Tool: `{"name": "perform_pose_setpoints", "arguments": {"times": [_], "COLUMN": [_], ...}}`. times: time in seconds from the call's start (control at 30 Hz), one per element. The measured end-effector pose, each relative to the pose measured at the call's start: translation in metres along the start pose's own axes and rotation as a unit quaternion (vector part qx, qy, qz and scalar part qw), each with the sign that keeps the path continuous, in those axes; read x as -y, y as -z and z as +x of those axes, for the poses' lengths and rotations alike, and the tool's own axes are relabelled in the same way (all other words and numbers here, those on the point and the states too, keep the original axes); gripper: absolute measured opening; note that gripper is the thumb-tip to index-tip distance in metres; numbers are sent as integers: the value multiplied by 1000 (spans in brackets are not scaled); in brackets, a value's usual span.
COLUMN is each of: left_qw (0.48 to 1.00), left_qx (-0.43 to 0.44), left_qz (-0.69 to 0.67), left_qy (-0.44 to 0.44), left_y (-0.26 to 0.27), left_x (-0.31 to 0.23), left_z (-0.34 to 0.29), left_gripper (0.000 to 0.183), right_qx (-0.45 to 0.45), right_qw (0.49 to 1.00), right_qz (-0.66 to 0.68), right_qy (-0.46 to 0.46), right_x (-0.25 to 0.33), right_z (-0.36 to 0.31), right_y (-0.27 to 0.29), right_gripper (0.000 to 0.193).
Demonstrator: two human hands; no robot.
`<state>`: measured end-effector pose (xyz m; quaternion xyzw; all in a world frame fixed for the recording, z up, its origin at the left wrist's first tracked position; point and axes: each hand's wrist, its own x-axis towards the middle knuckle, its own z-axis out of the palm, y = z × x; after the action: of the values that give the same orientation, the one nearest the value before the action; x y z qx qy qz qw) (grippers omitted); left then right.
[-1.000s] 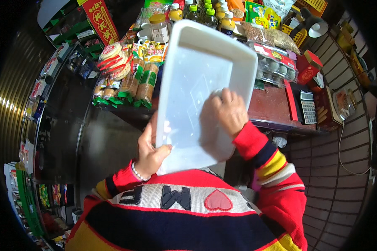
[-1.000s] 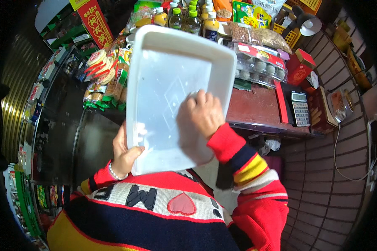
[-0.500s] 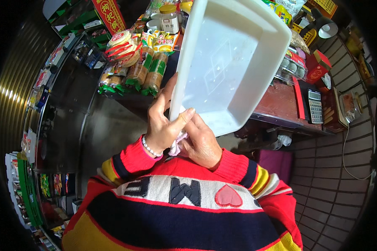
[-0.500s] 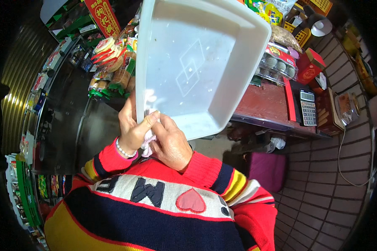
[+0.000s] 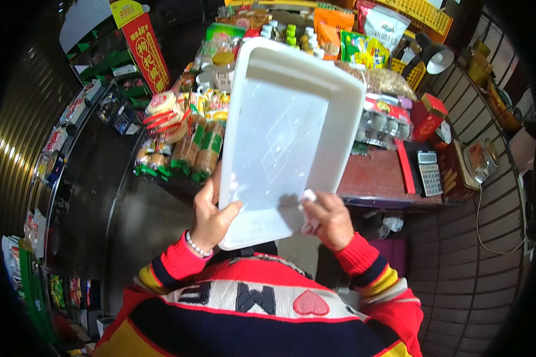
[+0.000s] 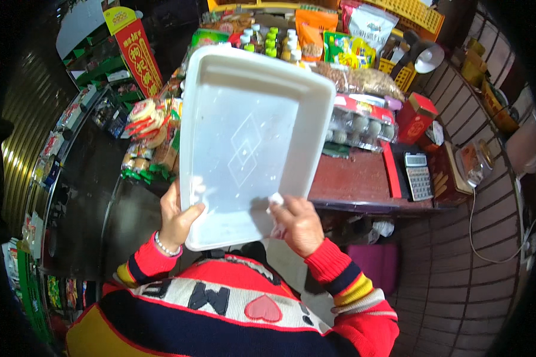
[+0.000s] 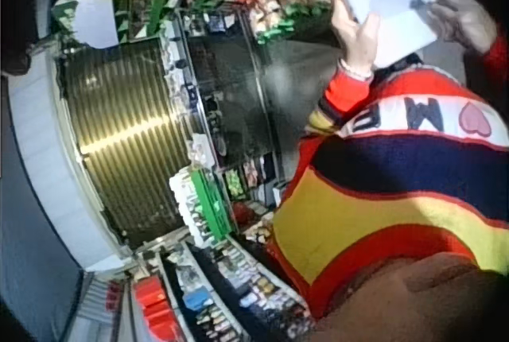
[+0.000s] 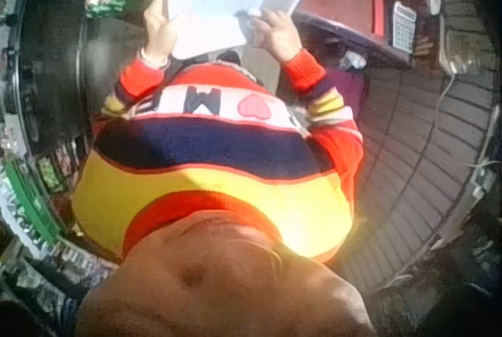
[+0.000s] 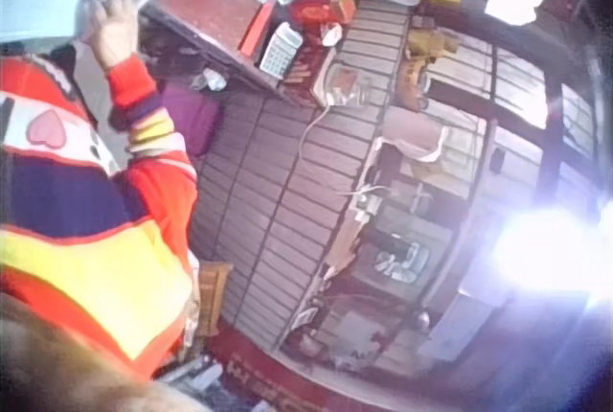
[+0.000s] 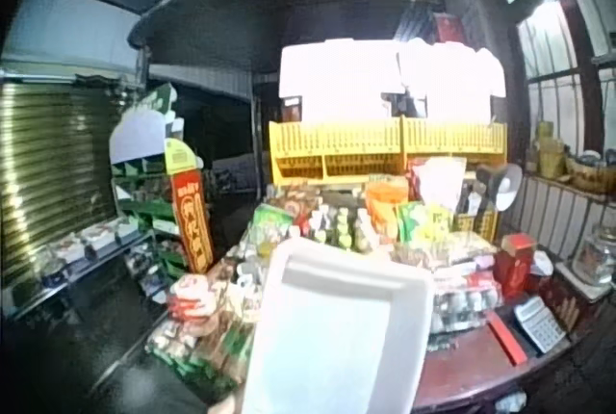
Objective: The person wipes a white plastic tray with a cloth, then pours water from a thermos into a basin and wets the cloth. The person then picks up individually wrapped snack items, wipes each one with the wet cloth, and places them back into the tray.
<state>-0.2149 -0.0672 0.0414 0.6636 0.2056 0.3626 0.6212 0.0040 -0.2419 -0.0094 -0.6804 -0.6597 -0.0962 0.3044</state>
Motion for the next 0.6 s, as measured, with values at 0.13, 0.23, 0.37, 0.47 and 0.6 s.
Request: {"name": "perform_pose_setpoints", "arguments": {"times": [0.13, 0.23, 0.37, 0.47, 0.6], "left_qw": [997, 999, 997, 997, 994], "left_qx": [36, 29, 74, 60, 79], "left_qz": [65, 31, 26, 4, -19], "left_qy": [-9, -12, 12, 44, 68], "left_y": [1, -18, -21, -10, -7], "left_x": [-3, -1, 2, 8, 7], "left_z": [-1, -7, -16, -23, -21], "left_gripper": [76, 60, 65, 62, 69], "right_qx": [-221, -293, -227, -254, -198], "right_qw": [973, 955, 971, 960, 963], "right_qz": [50, 15, -48, -113, -176], "right_qy": [-30, 42, 65, 41, -43], "right_x": [4, 11, -27, -58, -92], "right_z": [65, 114, 151, 140, 93], "right_y": [76, 106, 84, 81, 86], "right_gripper": [54, 56, 54, 55, 54]}}
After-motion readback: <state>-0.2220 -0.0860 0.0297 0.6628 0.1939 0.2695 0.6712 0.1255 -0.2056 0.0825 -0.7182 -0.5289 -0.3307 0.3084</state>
